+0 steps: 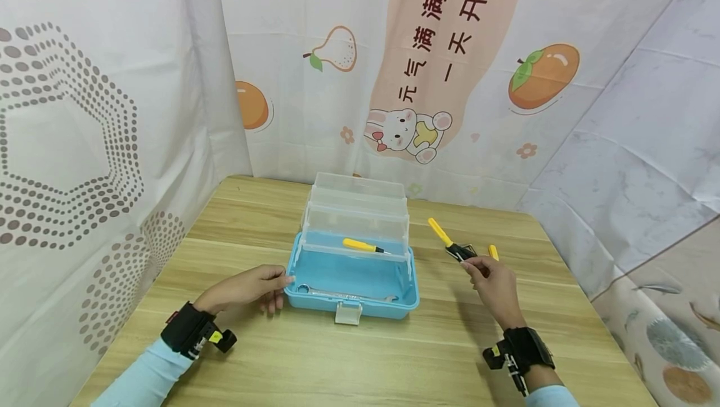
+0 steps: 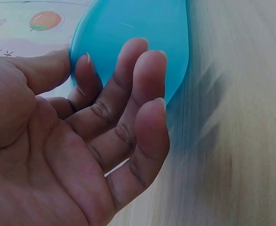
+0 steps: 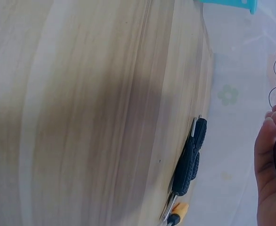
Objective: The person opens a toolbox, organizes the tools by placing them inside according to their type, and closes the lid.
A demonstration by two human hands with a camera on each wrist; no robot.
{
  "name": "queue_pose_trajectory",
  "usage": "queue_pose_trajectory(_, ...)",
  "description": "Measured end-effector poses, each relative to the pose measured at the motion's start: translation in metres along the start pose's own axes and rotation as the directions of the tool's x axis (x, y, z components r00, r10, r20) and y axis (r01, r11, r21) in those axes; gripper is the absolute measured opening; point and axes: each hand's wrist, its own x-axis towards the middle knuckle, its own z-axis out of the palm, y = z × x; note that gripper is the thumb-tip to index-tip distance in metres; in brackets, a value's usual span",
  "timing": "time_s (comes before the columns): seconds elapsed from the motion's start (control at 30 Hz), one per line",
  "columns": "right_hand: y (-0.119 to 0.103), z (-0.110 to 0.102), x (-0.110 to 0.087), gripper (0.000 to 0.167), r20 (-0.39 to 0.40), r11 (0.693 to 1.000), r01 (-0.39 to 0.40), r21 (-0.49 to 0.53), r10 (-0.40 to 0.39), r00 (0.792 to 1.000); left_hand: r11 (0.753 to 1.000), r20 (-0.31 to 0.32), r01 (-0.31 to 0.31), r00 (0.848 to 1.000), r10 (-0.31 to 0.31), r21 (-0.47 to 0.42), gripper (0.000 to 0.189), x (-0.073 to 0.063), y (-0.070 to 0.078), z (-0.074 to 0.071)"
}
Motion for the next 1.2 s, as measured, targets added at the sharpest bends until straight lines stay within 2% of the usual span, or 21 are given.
queue_pose_trajectory(0.37, -0.006, 0.003, 0.001, 0.015, 0.014, 0.999, 0.036, 0.018, -0.037, 0.999, 1.000, 0.000, 0.004, 1.000, -0.004, 0.007, 0.041, 0.000, 0.001, 0.001)
queue_pose_trajectory(0.67, -0.010, 0.007, 0.003, 0.016, 0.008, 0.999, 0.035, 0.022, -0.035, 0.999, 1.000, -0.004, 0.007, 1.000, -0.007, -0.004, 0.041, 0.000, 0.001, 0.000)
queue_pose_trajectory(0.93, -0.014, 0.013, 0.005, 0.010, -0.016, 0.994, 0.103, 0.032, -0.103, 0.995, 1.000, -0.004, 0.001, 1.000, -0.001, -0.004, 0.039, 0.000, 0.001, 0.001)
queue_pose_trajectory(1.2, -0.018, 0.016, 0.006, 0.010, -0.005, 0.994, 0.107, 0.035, -0.107, 0.994, 1.000, -0.006, -0.001, 1.000, 0.001, -0.010, 0.040, -0.001, 0.002, 0.001)
